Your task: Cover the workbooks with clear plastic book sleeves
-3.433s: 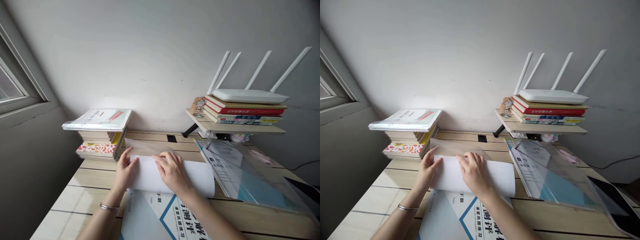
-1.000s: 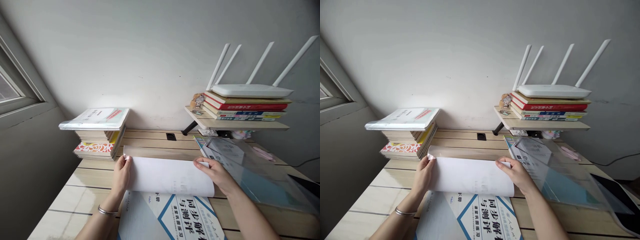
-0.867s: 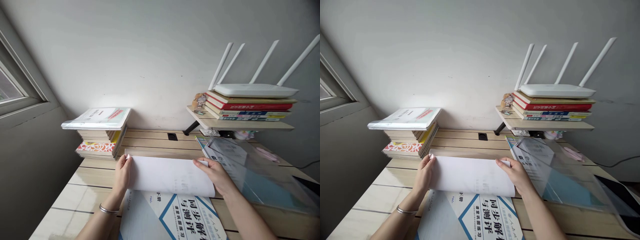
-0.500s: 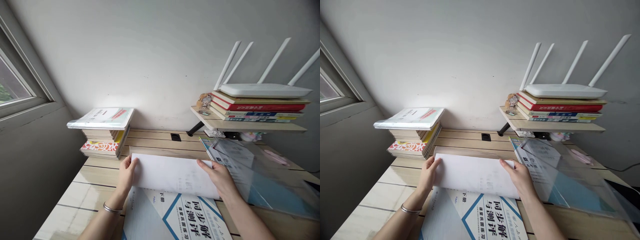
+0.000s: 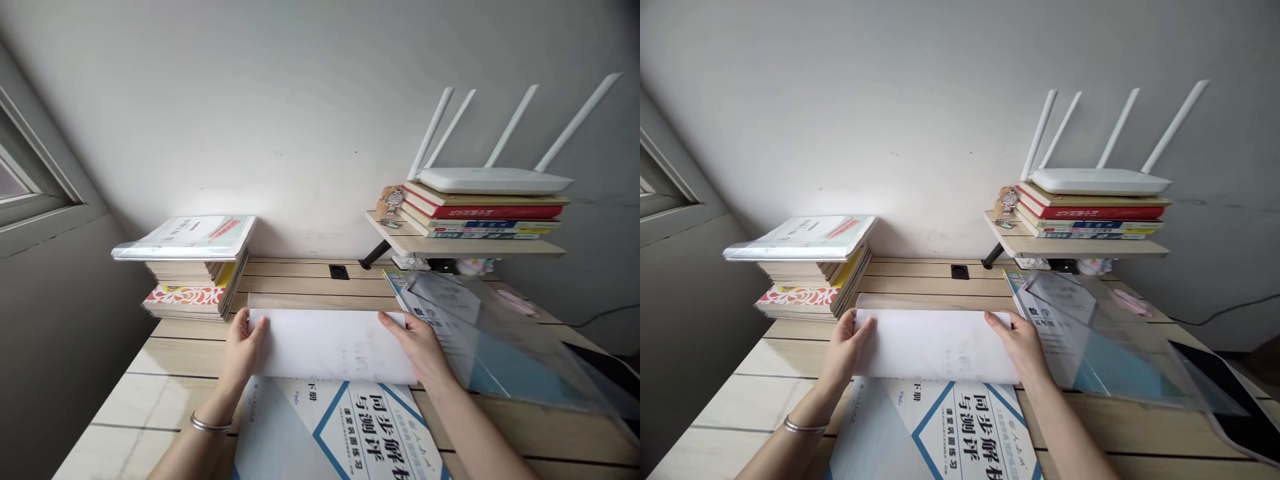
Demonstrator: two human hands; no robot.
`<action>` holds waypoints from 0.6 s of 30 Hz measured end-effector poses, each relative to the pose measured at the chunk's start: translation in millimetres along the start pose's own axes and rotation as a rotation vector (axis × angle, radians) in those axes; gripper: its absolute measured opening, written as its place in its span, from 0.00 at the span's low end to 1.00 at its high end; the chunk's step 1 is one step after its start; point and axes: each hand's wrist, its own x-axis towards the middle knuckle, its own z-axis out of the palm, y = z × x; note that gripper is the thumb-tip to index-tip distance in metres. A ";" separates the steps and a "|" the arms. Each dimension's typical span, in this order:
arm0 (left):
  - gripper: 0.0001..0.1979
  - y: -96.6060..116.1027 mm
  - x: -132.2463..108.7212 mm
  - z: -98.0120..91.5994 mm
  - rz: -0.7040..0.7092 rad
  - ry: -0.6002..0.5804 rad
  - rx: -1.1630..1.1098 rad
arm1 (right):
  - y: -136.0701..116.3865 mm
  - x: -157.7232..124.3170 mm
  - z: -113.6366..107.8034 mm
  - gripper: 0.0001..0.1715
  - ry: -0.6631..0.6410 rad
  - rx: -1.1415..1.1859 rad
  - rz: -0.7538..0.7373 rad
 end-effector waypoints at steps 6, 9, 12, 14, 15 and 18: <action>0.21 -3.6 2.9 -1.6 0.034 0.013 -0.037 | -9.1 -0.5 -4.5 0.21 -0.122 0.184 0.009; 0.24 -1.9 3.8 -3.6 0.031 0.011 0.007 | -14.1 -1.1 -6.7 0.24 -0.164 0.245 -0.053; 0.27 -1.4 5.7 -5.3 0.008 -0.006 0.042 | -17.9 -1.5 -8.9 0.37 -0.205 0.260 -0.092; 0.26 -1.9 7.0 -5.1 0.010 0.003 0.047 | -20.0 -1.9 -9.9 0.44 -0.186 0.276 -0.103; 0.26 -2.1 7.4 -4.6 0.016 0.012 0.055 | -20.8 -2.0 -10.1 0.47 -0.172 0.289 -0.109; 0.26 -2.2 7.2 -2.5 0.033 0.044 0.085 | -21.5 -1.7 -10.2 0.47 -0.152 0.323 -0.104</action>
